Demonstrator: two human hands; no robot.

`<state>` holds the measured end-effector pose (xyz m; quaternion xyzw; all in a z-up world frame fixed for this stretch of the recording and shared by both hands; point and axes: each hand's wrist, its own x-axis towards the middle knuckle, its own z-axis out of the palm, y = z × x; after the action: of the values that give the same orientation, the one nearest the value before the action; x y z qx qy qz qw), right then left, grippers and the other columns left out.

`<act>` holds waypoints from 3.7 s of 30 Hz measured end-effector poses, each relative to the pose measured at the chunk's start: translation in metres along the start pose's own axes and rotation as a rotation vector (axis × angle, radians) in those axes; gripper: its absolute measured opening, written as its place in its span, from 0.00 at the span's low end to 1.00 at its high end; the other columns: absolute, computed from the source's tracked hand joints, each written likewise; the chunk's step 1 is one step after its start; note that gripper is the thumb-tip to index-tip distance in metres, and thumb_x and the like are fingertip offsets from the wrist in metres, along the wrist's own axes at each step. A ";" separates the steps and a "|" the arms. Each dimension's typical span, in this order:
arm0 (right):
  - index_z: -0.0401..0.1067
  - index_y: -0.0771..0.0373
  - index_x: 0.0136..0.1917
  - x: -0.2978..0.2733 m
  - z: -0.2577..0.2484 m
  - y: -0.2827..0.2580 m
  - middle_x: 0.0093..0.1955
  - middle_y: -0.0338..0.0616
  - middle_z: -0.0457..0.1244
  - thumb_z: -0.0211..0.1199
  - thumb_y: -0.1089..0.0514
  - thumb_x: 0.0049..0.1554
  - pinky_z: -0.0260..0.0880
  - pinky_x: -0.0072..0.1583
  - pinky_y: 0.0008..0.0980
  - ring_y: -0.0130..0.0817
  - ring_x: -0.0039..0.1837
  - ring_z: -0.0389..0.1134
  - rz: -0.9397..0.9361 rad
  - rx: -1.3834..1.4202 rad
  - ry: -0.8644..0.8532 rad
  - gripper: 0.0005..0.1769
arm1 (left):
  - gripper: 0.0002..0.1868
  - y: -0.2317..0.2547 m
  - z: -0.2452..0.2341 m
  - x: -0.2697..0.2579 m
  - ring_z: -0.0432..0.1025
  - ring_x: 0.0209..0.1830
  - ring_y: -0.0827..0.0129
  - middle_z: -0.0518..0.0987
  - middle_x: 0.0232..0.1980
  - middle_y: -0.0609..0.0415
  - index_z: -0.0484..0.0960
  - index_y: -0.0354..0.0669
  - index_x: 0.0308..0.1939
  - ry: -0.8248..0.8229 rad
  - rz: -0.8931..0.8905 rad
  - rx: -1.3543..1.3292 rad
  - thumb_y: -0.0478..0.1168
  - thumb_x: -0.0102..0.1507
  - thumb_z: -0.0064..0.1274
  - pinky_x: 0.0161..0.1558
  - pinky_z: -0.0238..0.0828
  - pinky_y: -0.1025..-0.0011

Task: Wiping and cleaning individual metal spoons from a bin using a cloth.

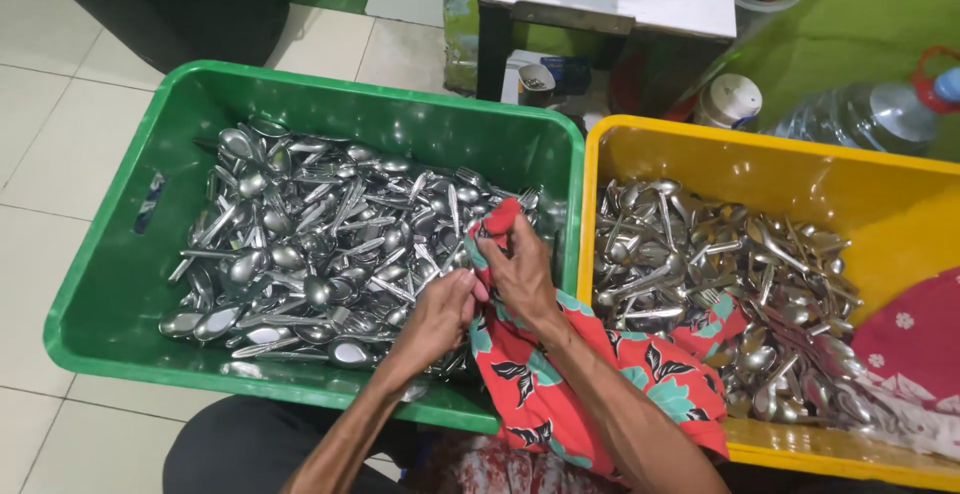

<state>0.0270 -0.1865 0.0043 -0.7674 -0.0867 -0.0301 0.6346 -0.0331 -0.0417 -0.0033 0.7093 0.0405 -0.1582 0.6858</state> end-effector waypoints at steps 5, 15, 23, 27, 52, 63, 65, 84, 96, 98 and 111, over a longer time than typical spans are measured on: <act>0.69 0.64 0.35 0.003 0.002 0.003 0.30 0.55 0.64 0.58 0.56 0.61 0.65 0.44 0.40 0.40 0.35 0.63 0.012 -0.255 0.085 0.14 | 0.21 0.001 0.007 -0.004 0.57 0.08 0.76 0.62 0.16 0.56 0.82 0.31 0.41 0.117 -0.030 -0.045 0.38 0.72 0.31 0.12 0.54 0.79; 0.74 0.63 0.42 0.001 0.006 -0.008 0.35 0.51 0.65 0.61 0.53 0.59 0.69 0.50 0.39 0.37 0.40 0.64 0.200 -0.022 0.013 0.11 | 0.15 -0.007 0.008 -0.003 0.60 0.17 0.72 0.68 0.23 0.55 0.80 0.34 0.50 0.308 0.030 -0.014 0.34 0.71 0.36 0.22 0.59 0.78; 0.68 0.55 0.27 0.013 -0.009 0.091 0.28 0.38 0.61 0.54 0.44 0.64 0.57 0.43 0.33 0.31 0.36 0.57 0.501 0.030 0.245 0.26 | 0.15 0.008 0.032 -0.011 0.76 0.36 0.60 0.84 0.38 0.41 0.85 0.42 0.49 0.366 0.126 0.158 0.41 0.71 0.42 0.42 0.75 0.61; 0.75 0.69 0.33 -0.008 -0.001 -0.051 0.32 0.56 0.65 0.43 0.45 0.66 0.64 0.51 0.38 0.37 0.44 0.60 0.417 0.065 0.110 0.32 | 0.22 0.023 0.022 -0.012 0.69 0.41 0.58 0.78 0.45 0.39 0.75 0.32 0.65 0.437 0.106 0.124 0.34 0.72 0.32 0.49 0.71 0.60; 0.68 0.60 0.35 -0.033 0.016 0.052 0.29 0.39 0.60 0.55 0.51 0.63 0.62 0.42 0.39 0.33 0.37 0.62 0.273 -0.119 -0.689 0.17 | 0.20 -0.010 -0.122 0.036 0.72 0.32 0.54 0.78 0.34 0.42 0.83 0.39 0.42 0.909 0.224 0.467 0.38 0.77 0.32 0.42 0.65 0.63; 0.80 0.57 0.49 -0.008 0.023 0.042 0.56 0.51 0.70 0.51 0.28 0.60 0.66 0.64 0.44 0.46 0.64 0.69 0.734 0.023 -0.523 0.33 | 0.36 0.147 0.007 0.019 0.69 0.65 0.39 0.74 0.65 0.31 0.60 0.31 0.73 0.068 0.394 0.308 0.55 0.71 0.41 0.61 0.68 0.47; 0.78 0.60 0.55 -0.006 0.010 -0.034 0.61 0.55 0.67 0.49 0.29 0.60 0.62 0.67 0.45 0.47 0.69 0.65 0.800 0.126 -0.423 0.35 | 0.35 0.114 -0.006 0.019 0.68 0.66 0.37 0.72 0.65 0.29 0.60 0.29 0.72 0.159 0.280 0.350 0.54 0.70 0.42 0.62 0.68 0.47; 0.70 0.75 0.60 0.012 -0.010 0.045 0.53 0.62 0.70 0.68 0.69 0.49 0.74 0.58 0.48 0.47 0.54 0.74 0.690 0.793 -0.221 0.25 | 0.22 0.005 -0.048 0.017 0.77 0.40 0.70 0.84 0.45 0.46 0.76 0.32 0.60 0.223 -0.021 -0.285 0.42 0.66 0.57 0.43 0.76 0.72; 0.70 0.68 0.52 0.021 -0.035 0.009 0.42 0.51 0.69 0.66 0.63 0.50 0.76 0.53 0.44 0.40 0.46 0.73 0.522 0.873 -0.310 0.16 | 0.28 -0.001 -0.047 0.023 0.76 0.54 0.53 0.79 0.57 0.37 0.68 0.31 0.67 0.184 -0.034 -0.780 0.37 0.64 0.54 0.57 0.74 0.52; 0.70 0.67 0.48 0.021 -0.035 -0.002 0.38 0.46 0.67 0.65 0.63 0.50 0.75 0.49 0.38 0.36 0.42 0.72 0.514 0.851 -0.303 0.12 | 0.25 0.001 -0.045 0.023 0.77 0.50 0.57 0.80 0.52 0.41 0.70 0.34 0.63 0.216 -0.009 -0.728 0.39 0.64 0.55 0.53 0.76 0.57; 0.71 0.64 0.45 0.015 -0.034 -0.018 0.36 0.44 0.67 0.63 0.60 0.55 0.72 0.43 0.29 0.29 0.37 0.70 0.493 0.760 -0.312 0.06 | 0.18 -0.009 -0.051 0.025 0.76 0.45 0.61 0.79 0.46 0.40 0.79 0.36 0.53 0.462 0.167 -0.041 0.40 0.63 0.62 0.42 0.79 0.70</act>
<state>0.0405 -0.2147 0.0303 -0.4742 -0.0015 0.2707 0.8378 -0.0036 0.0053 -0.0184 0.7134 0.1407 0.0660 0.6833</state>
